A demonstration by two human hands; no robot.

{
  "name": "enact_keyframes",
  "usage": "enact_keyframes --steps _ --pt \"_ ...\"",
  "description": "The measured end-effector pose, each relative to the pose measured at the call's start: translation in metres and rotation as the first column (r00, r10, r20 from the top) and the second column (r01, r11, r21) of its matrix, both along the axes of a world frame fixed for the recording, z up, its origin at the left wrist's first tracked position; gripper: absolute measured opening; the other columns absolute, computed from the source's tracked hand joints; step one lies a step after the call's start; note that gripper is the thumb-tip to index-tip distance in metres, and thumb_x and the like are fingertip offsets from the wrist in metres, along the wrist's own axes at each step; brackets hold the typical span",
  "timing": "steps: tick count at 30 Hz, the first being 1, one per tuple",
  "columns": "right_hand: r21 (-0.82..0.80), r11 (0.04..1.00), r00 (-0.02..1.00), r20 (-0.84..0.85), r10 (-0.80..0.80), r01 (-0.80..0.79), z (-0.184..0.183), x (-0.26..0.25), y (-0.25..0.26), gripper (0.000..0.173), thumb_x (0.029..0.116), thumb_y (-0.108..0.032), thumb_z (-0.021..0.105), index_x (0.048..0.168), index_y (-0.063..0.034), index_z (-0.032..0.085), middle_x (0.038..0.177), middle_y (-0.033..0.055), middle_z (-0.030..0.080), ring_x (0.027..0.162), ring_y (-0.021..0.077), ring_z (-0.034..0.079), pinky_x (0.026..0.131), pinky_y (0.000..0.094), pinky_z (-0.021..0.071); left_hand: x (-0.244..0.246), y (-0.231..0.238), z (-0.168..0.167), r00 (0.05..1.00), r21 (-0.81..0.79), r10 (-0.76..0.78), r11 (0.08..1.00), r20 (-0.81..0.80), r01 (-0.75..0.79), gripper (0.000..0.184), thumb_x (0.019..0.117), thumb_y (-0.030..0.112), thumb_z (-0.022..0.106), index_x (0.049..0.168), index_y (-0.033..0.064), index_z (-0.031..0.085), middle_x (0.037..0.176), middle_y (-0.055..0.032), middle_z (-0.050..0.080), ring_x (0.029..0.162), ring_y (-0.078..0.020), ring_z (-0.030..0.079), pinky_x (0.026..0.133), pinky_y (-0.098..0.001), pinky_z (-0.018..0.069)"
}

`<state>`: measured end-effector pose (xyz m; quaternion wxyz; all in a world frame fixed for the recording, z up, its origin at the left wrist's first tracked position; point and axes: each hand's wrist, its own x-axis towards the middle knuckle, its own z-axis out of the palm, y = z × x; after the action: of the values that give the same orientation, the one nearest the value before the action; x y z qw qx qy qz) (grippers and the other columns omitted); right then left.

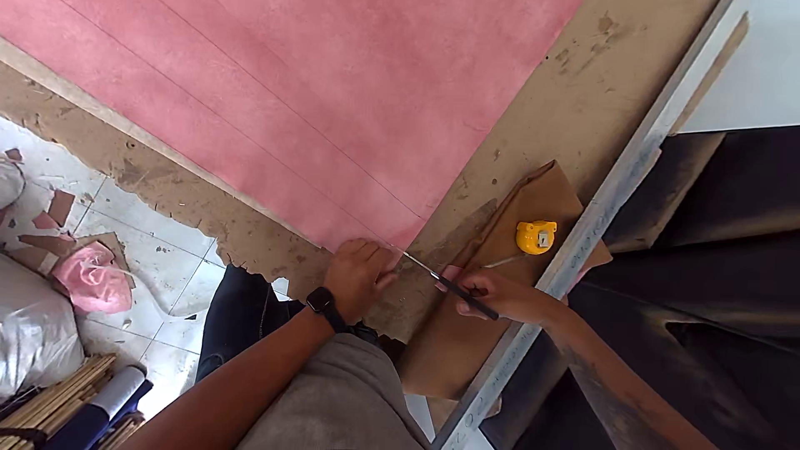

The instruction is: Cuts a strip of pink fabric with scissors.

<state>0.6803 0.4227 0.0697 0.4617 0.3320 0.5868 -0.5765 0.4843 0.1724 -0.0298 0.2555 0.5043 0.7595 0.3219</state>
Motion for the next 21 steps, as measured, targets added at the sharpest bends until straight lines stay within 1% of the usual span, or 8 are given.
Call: enact_keyframes --steps 3,6,7,9,11,13,17,21 --pt "-0.056 0.996 0.997 -0.042 -0.064 0.062 -0.011 -0.006 -0.004 0.054 0.0816 -0.064 0.077 0.098 -0.013 0.074 0.071 0.0012 0.063 0.056 0.0099 0.056 0.051 0.0234 0.0466 0.003 0.005 0.002 0.996 0.02 0.074 0.997 -0.045 -0.073 0.039 0.0882 0.055 0.072 0.109 0.0221 0.074 0.097 0.0046 0.072 0.09 -0.0132 0.067 0.081 -0.0367 0.0548" --pt "-0.067 0.995 0.997 -0.026 -0.078 0.077 -0.013 -0.006 -0.004 0.052 0.0826 -0.061 0.077 0.101 -0.0123 0.074 0.072 0.001 0.064 0.057 0.0095 0.057 0.051 0.0229 0.0478 0.009 0.004 -0.004 0.989 0.126 0.13 0.985 -0.065 -0.121 0.017 0.092 0.033 0.068 0.101 0.0197 0.076 0.089 0.0036 0.071 0.082 -0.0135 0.066 0.073 -0.0352 0.0521" --pt "-0.071 0.995 0.997 -0.022 -0.076 0.074 -0.012 -0.006 -0.004 0.052 0.0832 -0.061 0.077 0.102 -0.012 0.074 0.073 0.0013 0.065 0.058 0.0098 0.058 0.052 0.0232 0.0487 0.009 0.003 -0.006 0.988 0.155 0.141 0.979 -0.065 -0.13 0.014 0.0926 0.028 0.067 0.098 0.0194 0.076 0.087 0.0036 0.071 0.08 -0.0134 0.065 0.072 -0.0348 0.0516" --pt "-0.084 0.994 0.997 -0.006 -0.071 0.07 -0.009 -0.004 -0.003 0.055 0.0838 -0.062 0.076 0.105 -0.0116 0.073 0.074 0.0023 0.065 0.059 0.0106 0.059 0.052 0.0235 0.0492 0.009 0.001 -0.008 0.987 0.224 0.153 0.964 -0.042 -0.14 0.011 0.0923 0.025 0.068 0.094 0.0184 0.076 0.081 0.0038 0.069 0.076 -0.0129 0.063 0.07 -0.0341 0.0494" --pt "-0.107 0.992 0.998 0.007 -0.067 0.067 -0.007 -0.001 -0.001 0.059 0.0854 -0.063 0.074 0.114 -0.0116 0.072 0.078 0.0028 0.067 0.059 0.0105 0.059 0.05 0.0224 0.0465 0.011 -0.003 -0.012 0.99 0.291 0.138 0.949 -0.028 -0.124 0.009 0.0921 0.024 0.069 0.092 0.0184 0.075 0.081 0.0043 0.068 0.077 -0.0124 0.062 0.07 -0.0341 0.0471" --pt "-0.126 0.99 0.998 0.017 -0.056 0.057 -0.006 -0.001 0.001 0.061 0.086 -0.064 0.073 0.118 -0.0125 0.071 0.079 0.0024 0.066 0.061 0.0103 0.059 0.051 0.0226 0.0473 0.012 -0.007 -0.017 0.994 0.353 0.102 0.932 -0.031 -0.084 0.008 0.0927 0.024 0.07 0.093 0.0182 0.076 0.083 0.0041 0.069 0.078 -0.0127 0.062 0.071 -0.0346 0.046" --pt "-0.155 0.987 0.999 -0.014 -0.039 0.036 -0.008 -0.007 -0.002 0.054 0.0869 -0.063 0.073 0.102 -0.0109 0.072 0.076 0.0031 0.066 0.06 0.0107 0.059 0.051 0.0223 0.0467 0.016 -0.01 -0.021 0.998 0.4 0.048 0.916 -0.047 -0.025 0.009 0.0932 0.024 0.071 0.095 0.0174 0.078 0.085 0.0035 0.07 0.082 -0.0133 0.063 0.075 -0.0356 0.0471" --pt "-0.157 0.987 0.999 -0.028 -0.024 0.019 -0.013 -0.012 -0.008 0.056 0.0851 -0.068 0.071 0.097 -0.0125 0.071 0.08 0.0035 0.067 0.063 0.0112 0.06 0.053 0.0231 0.0479 0.017 -0.009 -0.022 0.998 0.419 0.051 0.908 -0.047 -0.027 0.009 0.0932 0.024 0.071 0.093 0.0167 0.077 0.082 0.0038 0.07 0.08 -0.013 0.063 0.075 -0.0354 0.0468"
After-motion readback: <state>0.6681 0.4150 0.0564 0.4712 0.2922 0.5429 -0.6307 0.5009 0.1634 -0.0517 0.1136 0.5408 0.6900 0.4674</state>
